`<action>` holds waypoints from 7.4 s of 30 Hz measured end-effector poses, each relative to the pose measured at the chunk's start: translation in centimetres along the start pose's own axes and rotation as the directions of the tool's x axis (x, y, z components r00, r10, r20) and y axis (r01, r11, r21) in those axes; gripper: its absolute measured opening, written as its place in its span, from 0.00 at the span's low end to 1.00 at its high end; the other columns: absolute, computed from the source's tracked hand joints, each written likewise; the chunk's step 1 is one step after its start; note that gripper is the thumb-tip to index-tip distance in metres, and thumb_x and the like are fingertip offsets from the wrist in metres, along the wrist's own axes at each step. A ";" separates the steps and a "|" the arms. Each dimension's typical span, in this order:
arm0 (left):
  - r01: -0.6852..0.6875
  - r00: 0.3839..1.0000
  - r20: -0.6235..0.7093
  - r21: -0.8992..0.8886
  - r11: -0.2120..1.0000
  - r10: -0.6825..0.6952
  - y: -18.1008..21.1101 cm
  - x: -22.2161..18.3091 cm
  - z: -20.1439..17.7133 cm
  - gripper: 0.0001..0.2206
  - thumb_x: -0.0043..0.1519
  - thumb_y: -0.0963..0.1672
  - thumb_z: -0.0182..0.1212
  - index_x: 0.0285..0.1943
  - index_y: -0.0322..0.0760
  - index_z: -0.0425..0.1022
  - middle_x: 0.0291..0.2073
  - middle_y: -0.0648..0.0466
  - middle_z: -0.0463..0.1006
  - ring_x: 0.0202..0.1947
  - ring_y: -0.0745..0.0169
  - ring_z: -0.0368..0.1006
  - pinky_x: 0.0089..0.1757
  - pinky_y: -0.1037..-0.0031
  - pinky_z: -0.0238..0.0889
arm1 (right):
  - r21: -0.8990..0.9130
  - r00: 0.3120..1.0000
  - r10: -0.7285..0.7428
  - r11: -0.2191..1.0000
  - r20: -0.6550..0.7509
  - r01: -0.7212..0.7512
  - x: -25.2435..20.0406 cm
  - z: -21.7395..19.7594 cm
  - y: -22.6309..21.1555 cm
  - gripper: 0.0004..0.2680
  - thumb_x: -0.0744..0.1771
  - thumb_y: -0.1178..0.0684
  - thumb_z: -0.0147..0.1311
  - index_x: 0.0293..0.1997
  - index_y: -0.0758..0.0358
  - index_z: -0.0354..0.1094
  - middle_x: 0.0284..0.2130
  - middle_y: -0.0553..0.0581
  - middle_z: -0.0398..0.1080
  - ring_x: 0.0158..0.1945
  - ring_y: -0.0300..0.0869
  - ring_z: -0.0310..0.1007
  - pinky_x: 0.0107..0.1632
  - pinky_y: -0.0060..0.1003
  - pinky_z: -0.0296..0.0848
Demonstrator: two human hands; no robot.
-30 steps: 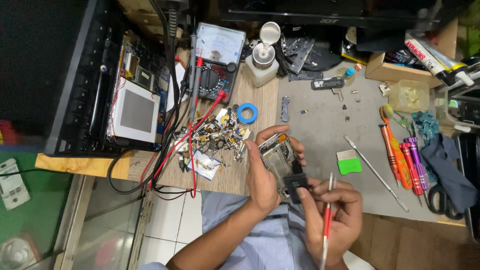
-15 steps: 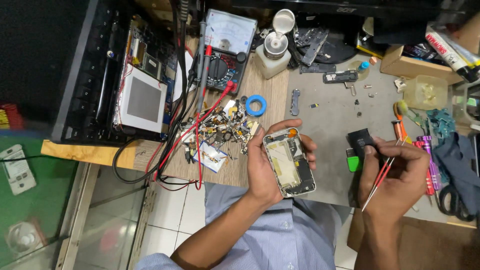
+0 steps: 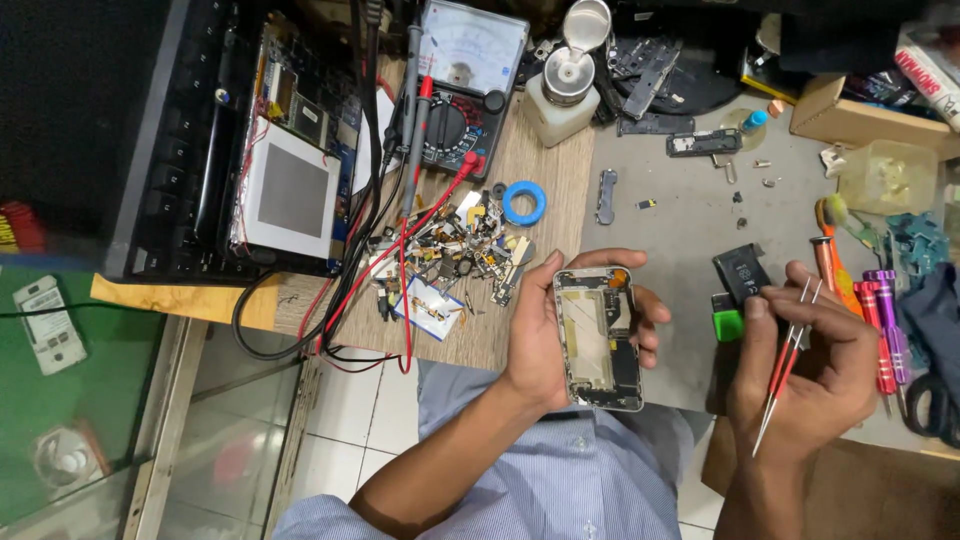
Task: Disassembling and inspecting internal components of a smartphone using repair tools
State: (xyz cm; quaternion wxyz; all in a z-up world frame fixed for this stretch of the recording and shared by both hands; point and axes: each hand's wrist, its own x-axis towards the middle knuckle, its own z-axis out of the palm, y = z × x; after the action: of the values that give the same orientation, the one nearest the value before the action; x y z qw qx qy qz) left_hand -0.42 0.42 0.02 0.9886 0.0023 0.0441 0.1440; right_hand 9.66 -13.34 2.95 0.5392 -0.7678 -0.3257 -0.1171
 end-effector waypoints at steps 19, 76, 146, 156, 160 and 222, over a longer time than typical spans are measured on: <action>0.529 0.842 0.218 -0.158 0.834 -0.493 0.5 0.4 -2.2 0.30 0.81 0.55 0.38 0.77 0.21 0.60 0.51 0.23 0.77 0.44 0.33 0.79 0.45 0.49 0.76 | 0.012 0.999 0.018 1.000 0.032 -0.018 -0.4 -0.3 1.1 0.06 0.75 0.73 0.56 0.51 0.79 0.60 0.46 0.76 0.69 0.63 0.68 0.75 0.72 0.55 0.74; 0.840 0.537 0.304 -0.108 0.532 -0.787 -0.5 1.7 -5.3 0.36 0.80 0.60 0.37 0.64 0.19 0.72 0.55 0.19 0.74 0.50 0.19 0.76 0.51 0.39 0.72 | 0.249 0.862 -0.288 0.948 0.418 0.196 -0.1 -2.1 1.5 0.11 0.69 0.57 0.48 0.45 0.82 0.69 0.41 0.76 0.75 0.48 0.63 0.81 0.53 0.48 0.81; 0.446 0.885 -0.040 0.366 0.817 -0.464 -1.1 -0.4 -1.4 0.29 0.81 0.54 0.39 0.57 0.18 0.71 0.41 0.32 0.79 0.33 0.42 0.80 0.39 0.60 0.76 | 0.160 0.902 0.065 0.976 0.426 -0.146 0.8 -3.1 -0.9 0.06 0.66 0.63 0.54 0.44 0.76 0.71 0.47 0.78 0.75 0.53 0.57 0.80 0.53 0.40 0.78; 0.278 0.957 -0.092 0.569 0.774 -0.276 -0.8 0.6 0.9 0.24 0.76 0.51 0.35 0.61 0.26 0.68 0.30 0.35 0.77 0.29 0.46 0.76 0.40 0.66 0.70 | 0.093 0.909 0.090 0.986 0.407 -0.139 3.6 -1.9 -4.4 0.03 0.66 0.64 0.55 0.40 0.72 0.73 0.43 0.71 0.78 0.51 0.52 0.82 0.53 0.39 0.79; 0.230 0.971 -0.093 0.624 0.747 -0.221 -0.8 0.7 1.0 0.22 0.76 0.51 0.35 0.60 0.28 0.67 0.27 0.35 0.76 0.30 0.46 0.74 0.42 0.64 0.68 | 0.102 0.901 0.071 0.987 0.428 -0.127 3.7 -1.6 -4.3 0.04 0.65 0.64 0.59 0.41 0.71 0.73 0.44 0.68 0.78 0.53 0.50 0.81 0.58 0.38 0.77; -0.254 0.967 0.250 0.949 -0.189 -0.041 3.6 -1.9 9.1 0.32 0.45 0.46 0.63 0.63 0.36 0.69 0.53 0.51 0.72 0.50 0.57 0.76 0.52 0.72 0.69 | 0.467 0.858 -0.043 0.852 0.511 -0.235 -0.2 -2.9 1.9 0.30 0.55 0.54 0.72 0.59 0.77 0.62 0.65 0.78 0.63 0.71 0.57 0.65 0.72 0.46 0.71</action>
State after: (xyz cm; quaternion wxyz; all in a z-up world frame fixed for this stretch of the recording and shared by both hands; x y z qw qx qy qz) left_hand -2.46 3.40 9.27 0.6128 0.7766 0.0427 0.1399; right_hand 11.14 -16.39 2.54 0.6252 -0.6149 -0.4339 0.2068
